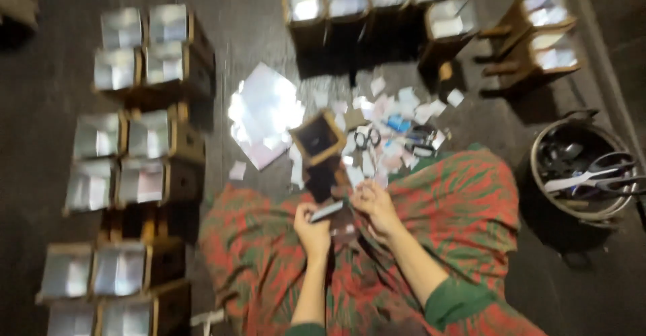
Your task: The person lines the interior of wooden lantern frames with reflective silver sheets, pressing them into place by hand.
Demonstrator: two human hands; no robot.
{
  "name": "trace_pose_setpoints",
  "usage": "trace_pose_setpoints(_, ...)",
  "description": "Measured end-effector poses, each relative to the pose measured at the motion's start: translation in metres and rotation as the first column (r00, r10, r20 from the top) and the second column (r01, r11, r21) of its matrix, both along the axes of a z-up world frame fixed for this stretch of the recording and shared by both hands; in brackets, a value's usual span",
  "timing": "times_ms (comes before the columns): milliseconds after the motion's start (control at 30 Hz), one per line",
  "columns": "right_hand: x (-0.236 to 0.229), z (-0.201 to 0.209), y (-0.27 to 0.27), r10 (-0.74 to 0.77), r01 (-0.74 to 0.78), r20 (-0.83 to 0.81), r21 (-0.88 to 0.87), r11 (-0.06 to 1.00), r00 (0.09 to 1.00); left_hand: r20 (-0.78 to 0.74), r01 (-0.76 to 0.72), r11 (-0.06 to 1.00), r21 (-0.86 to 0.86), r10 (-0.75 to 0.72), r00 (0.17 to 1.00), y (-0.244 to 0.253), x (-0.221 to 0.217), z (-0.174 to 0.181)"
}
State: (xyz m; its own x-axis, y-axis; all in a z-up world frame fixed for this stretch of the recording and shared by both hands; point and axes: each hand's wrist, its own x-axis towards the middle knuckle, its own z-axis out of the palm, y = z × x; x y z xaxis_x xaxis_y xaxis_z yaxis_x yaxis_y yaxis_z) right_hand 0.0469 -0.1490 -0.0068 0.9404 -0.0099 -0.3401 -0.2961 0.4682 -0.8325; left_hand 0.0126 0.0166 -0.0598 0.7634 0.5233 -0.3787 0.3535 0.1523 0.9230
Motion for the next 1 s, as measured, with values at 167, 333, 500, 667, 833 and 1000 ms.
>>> trace_pose_setpoints(167,0.013,0.065,-0.019,-0.1,0.099,-0.028,-0.021,0.995,0.995,0.156,0.2,0.95,-0.24,-0.166,0.974,0.023,0.01,0.053)
trace_pose_setpoints(333,-0.011,0.138,-0.005,0.418,-0.316,0.127,-0.472,0.823,0.899,-0.093,0.543,0.839,-0.004,-0.541,0.836,0.036,0.011,0.109)
trace_pose_setpoints(500,-0.009,0.103,-0.005,0.601,-0.133,0.245,-0.848,0.514,0.76,0.075,0.564,0.815,-0.132,-0.56,0.825,0.039,0.006,0.095)
trace_pose_setpoints(667,-0.001,0.065,-0.009,0.397,-0.073,0.122,-0.893,0.443,0.91,0.415,0.591,0.636,-0.495,-0.425,0.805,0.055,0.023,0.03)
trace_pose_setpoints(833,0.011,0.027,-0.011,0.075,-0.155,-0.136,-0.899,0.409,0.988,0.424,0.387,0.501,-0.774,-0.045,0.905,0.016,0.018,-0.042)
trace_pose_setpoints(1000,0.009,-0.014,-0.01,0.16,0.113,0.162,-0.953,0.283,0.974,0.218,0.267,0.608,-0.748,-0.155,0.964,-0.024,-0.001,-0.005)
